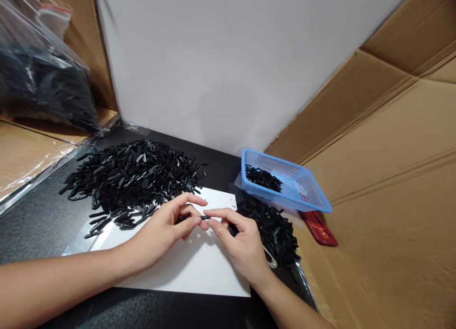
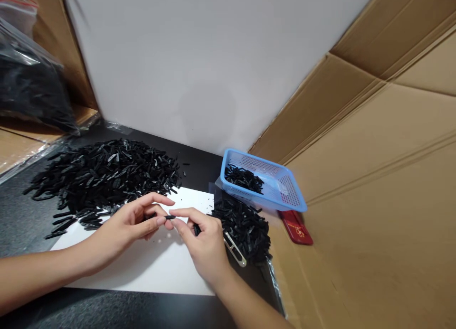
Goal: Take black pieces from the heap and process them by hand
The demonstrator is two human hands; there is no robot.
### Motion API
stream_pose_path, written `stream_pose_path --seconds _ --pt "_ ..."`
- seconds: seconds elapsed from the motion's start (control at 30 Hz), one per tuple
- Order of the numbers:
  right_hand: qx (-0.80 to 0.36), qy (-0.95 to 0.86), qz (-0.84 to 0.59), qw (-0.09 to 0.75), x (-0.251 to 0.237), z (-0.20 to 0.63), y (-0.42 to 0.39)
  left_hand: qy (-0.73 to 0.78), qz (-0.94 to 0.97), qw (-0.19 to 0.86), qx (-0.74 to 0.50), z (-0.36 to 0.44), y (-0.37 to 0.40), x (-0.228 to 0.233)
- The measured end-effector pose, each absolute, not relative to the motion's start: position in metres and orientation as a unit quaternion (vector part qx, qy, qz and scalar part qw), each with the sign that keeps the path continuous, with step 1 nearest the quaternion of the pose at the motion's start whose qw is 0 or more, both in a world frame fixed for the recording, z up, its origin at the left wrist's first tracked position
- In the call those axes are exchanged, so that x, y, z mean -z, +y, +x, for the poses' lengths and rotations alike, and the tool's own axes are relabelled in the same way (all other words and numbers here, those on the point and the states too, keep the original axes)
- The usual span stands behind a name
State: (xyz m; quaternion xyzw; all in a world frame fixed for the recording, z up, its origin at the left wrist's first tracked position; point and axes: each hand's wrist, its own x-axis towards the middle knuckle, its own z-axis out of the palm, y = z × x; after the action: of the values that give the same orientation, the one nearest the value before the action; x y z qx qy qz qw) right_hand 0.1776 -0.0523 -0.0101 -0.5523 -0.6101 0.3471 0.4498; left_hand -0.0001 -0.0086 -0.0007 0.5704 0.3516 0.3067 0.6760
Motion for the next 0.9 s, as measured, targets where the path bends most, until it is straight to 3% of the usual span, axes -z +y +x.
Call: stream_pose_path --seconds 0.33,0.73,0.9 --pt "-0.379 -0.56 -0.557 0.482 0.0123 0.1798 -0.0511 0.39 0.598 0.636 -0.293 -0.0025 -0.014 0.0023" --pt "-0.476 -0.483 -0.534 0.505 0.0112 0.1783 -0.0496 0.373 0.52 0.712 -0.291 0.0019 -0.0087 0.0028" --pt "-0.635 -0.341 -0.428 0.546 0.0069 0.1799 -0.0485 0.378 0.524 0.698 -0.307 0.0009 -0.0062 0.0048"
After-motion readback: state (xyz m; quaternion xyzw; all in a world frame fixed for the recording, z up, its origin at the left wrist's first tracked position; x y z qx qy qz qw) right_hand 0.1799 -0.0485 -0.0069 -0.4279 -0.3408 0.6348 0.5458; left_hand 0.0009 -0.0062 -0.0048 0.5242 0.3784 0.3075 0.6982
